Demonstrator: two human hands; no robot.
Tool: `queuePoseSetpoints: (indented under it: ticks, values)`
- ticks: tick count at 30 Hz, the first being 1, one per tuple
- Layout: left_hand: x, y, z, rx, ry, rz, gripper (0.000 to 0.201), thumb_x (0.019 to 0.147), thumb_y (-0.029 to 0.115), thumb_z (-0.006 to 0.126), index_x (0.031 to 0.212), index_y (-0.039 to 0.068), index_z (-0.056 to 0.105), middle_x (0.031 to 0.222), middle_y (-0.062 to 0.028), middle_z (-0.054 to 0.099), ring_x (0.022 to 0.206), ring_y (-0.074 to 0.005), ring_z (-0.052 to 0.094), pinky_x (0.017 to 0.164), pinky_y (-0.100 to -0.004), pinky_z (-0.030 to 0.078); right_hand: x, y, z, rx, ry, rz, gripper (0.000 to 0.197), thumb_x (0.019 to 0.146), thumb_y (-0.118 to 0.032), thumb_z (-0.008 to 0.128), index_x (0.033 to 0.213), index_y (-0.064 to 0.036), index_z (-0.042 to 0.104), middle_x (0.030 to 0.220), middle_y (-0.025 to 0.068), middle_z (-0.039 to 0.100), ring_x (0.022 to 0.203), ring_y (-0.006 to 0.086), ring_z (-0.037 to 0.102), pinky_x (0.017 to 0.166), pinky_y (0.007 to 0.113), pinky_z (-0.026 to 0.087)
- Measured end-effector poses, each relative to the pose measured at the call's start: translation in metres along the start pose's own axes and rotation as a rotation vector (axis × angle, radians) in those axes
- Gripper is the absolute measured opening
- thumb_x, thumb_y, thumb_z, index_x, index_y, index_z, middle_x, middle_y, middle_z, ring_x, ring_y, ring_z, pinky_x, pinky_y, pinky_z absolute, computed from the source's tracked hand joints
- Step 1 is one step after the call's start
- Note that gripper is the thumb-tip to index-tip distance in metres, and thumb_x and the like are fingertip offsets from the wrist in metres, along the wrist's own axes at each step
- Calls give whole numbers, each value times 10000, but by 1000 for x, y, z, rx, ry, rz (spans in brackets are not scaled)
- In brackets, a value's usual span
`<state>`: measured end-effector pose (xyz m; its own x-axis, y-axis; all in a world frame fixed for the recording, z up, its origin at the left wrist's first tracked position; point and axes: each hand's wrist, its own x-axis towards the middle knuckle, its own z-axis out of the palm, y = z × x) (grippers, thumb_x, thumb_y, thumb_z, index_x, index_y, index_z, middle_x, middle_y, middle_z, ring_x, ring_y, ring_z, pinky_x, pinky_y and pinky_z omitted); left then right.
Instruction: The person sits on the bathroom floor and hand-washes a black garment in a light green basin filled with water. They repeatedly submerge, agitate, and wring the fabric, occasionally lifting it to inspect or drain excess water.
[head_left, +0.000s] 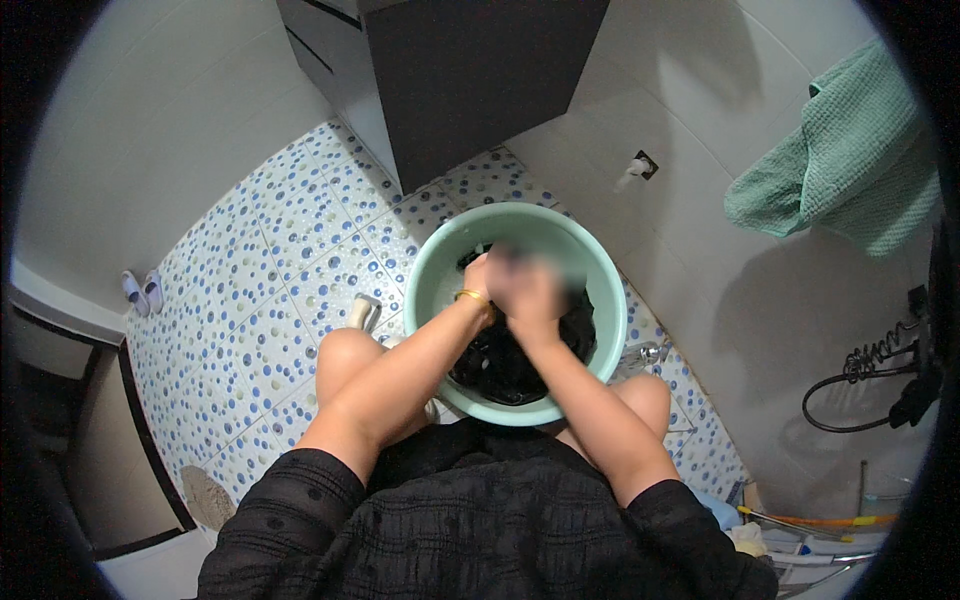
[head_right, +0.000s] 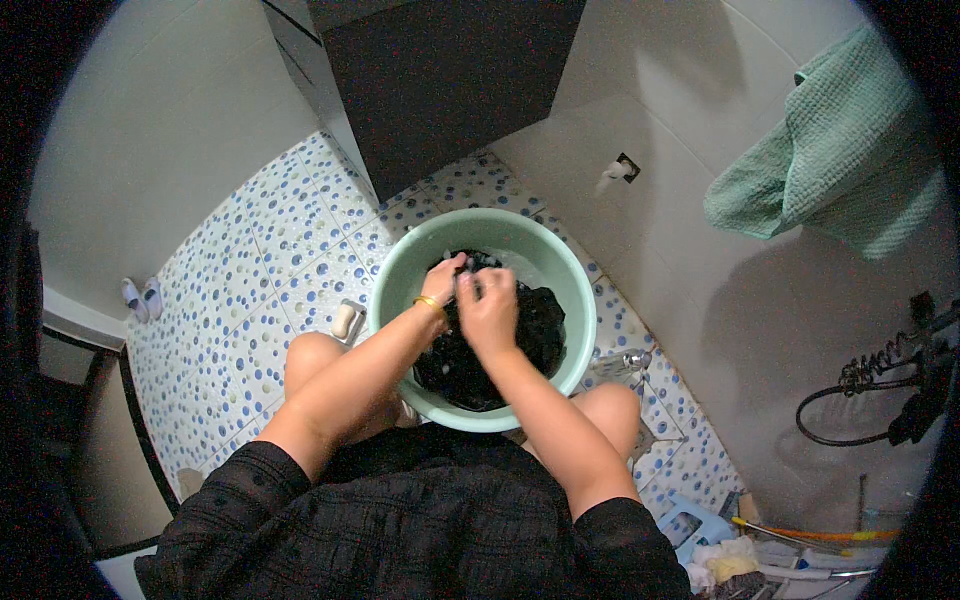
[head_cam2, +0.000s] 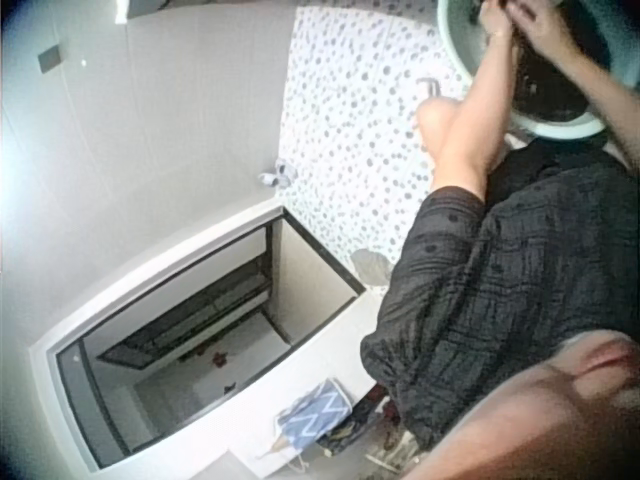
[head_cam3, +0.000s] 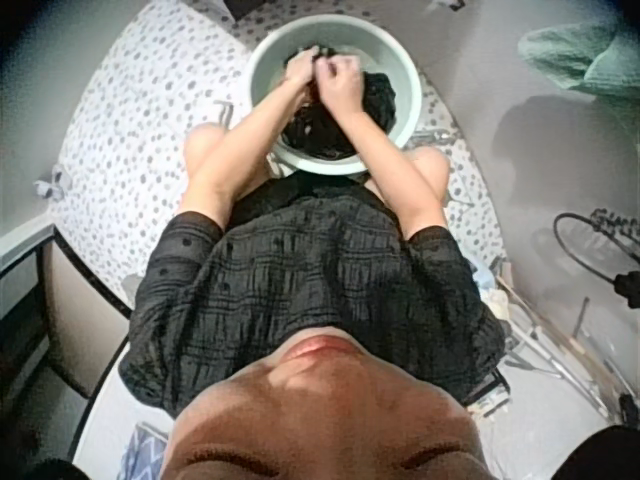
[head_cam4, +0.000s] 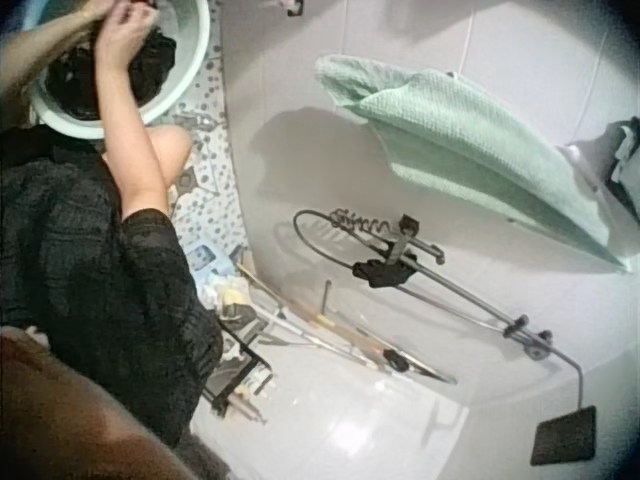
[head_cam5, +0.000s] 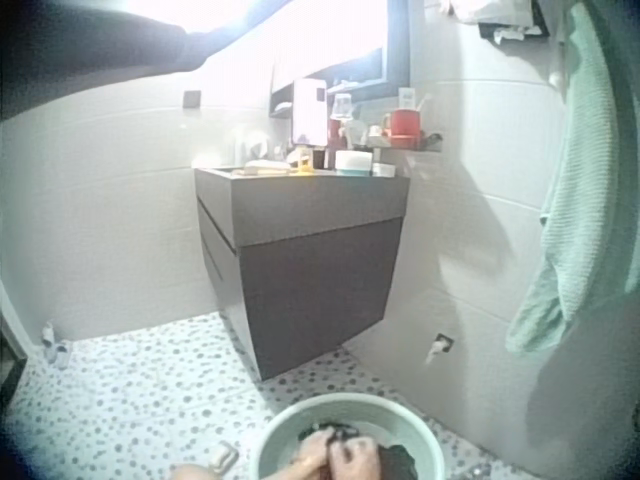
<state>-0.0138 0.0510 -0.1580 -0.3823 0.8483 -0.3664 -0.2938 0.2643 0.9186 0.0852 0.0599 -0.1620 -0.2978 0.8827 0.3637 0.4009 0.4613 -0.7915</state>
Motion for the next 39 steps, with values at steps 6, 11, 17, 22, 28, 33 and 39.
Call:
queuePoseSetpoints:
  ticks: [6,11,17,22,28,33,39]
  values:
    - [-6,-10,12,-13,-35,-221,239,819,312,500,848,86,573,689,-25,522,563,-124,449,484,-283,351,19,83,8,-296,-105,30,284,835,-251,464,722,-9,562,709,202,504,730,353,497,637,431,389]
    - [4,-15,-14,681,190,169,312,799,342,535,869,38,529,762,-119,514,726,-237,528,607,-357,407,6,107,29,-288,-11,67,365,818,-372,505,824,-7,522,861,184,480,767,365,489,667,425,401]
    - [14,-48,-35,1441,129,83,222,824,168,454,1008,44,448,1031,-219,475,911,-383,522,772,-428,447,-25,40,35,-687,-479,-289,361,725,-218,577,1030,-77,447,1047,149,440,953,317,446,729,404,442]
    - [34,-66,-31,1320,97,14,229,834,152,380,962,33,527,946,-251,532,920,-369,532,771,-419,450,-22,76,56,-475,-493,-204,303,760,-117,514,1052,-53,466,1104,220,439,991,400,429,792,454,404]
    - [55,-77,-34,833,284,138,218,810,200,494,942,33,540,894,-225,568,781,-336,568,703,-383,445,18,92,43,244,-261,366,160,808,-110,507,912,2,553,831,155,555,749,277,526,689,337,407]
    - [59,-43,-26,-44,-81,-273,247,858,270,436,890,40,519,771,-45,545,672,-162,519,615,-265,424,12,-1,-1,152,-154,-94,183,803,-180,563,842,-8,510,885,107,494,837,222,496,735,300,405]
    - [18,-27,5,-424,-137,-300,161,807,220,488,744,101,577,710,-36,549,665,-151,532,580,-278,426,2,-17,-19,-49,108,-308,190,785,-173,569,774,-5,480,803,177,482,744,354,497,660,384,418]
